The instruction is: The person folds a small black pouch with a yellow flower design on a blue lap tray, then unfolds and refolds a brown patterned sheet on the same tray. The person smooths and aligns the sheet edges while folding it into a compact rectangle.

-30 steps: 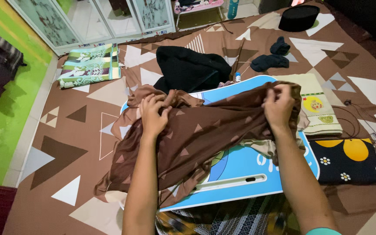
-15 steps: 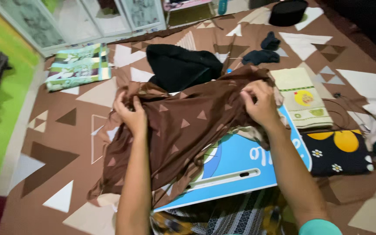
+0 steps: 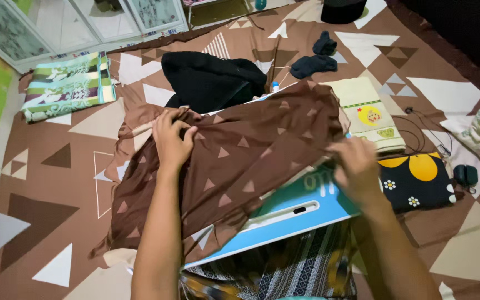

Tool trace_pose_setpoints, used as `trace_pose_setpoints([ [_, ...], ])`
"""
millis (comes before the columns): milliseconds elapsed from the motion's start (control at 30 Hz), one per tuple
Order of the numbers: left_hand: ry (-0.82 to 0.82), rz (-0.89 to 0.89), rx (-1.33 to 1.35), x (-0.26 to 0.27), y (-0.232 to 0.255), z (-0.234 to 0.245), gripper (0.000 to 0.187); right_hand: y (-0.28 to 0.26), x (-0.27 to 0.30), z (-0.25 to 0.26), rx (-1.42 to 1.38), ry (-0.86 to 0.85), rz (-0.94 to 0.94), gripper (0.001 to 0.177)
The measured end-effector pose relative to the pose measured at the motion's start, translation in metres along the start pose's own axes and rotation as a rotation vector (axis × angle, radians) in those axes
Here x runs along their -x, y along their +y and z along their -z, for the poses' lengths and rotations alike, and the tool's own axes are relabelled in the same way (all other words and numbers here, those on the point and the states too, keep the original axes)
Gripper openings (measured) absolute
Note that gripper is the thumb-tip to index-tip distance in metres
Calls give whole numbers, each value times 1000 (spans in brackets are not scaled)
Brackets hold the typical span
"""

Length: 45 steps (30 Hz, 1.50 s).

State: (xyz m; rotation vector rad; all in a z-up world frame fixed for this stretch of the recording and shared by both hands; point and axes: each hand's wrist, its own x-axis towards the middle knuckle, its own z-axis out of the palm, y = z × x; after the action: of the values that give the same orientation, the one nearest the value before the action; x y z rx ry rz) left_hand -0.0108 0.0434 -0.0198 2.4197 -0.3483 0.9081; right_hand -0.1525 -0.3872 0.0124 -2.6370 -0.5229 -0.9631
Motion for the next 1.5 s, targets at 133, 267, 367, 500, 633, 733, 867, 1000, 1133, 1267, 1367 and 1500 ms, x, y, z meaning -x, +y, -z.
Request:
trace_pose_setpoints([
  [133, 113, 177, 171, 8, -28, -10, 20, -6, 47, 32, -82, -115, 28, 48],
  [267, -149, 208, 11, -7, -52, -25, 26, -3, 73, 69, 23, -61, -162, 41],
  [367, -347, 146, -247, -14, -52, -37, 44, -3, 75, 84, 158, -342, -219, 35],
  [500, -399, 97, -338, -18, -42, -32, 49, -8, 49, 88, -86, -412, -160, 18],
  [633, -395, 135, -334, -11, -30, -24, 52, -2, -2, 80, -113, -216, -158, 15],
  [733, -200, 66, -321, -1, -16, -22, 41, 6, -61, 33, -323, -68, 8, 14],
  [867, -60, 36, -183, 4, -11, -12, 34, 23, -139, -60, -120, -302, 143, 47],
  [1000, 94, 68, -110, 3, -10, 1, 25, 16, -131, -131, -6, -496, 119, 47],
  [1133, 252, 103, -25, 2, -5, 7, 16, 21, -104, -139, -163, -241, 133, 32],
  [1267, 318, 205, -34, 10, 3, 15, 17, 24, -97, -120, -363, -240, 157, 19],
  [1367, 376, 218, -2, 11, 8, 20, 18, 16, -102, -115, -340, -153, 151, 14],
  [1500, 291, 255, -28, 11, 15, 22, 25, 27, -101, -119, -178, 71, -40, 15],
])
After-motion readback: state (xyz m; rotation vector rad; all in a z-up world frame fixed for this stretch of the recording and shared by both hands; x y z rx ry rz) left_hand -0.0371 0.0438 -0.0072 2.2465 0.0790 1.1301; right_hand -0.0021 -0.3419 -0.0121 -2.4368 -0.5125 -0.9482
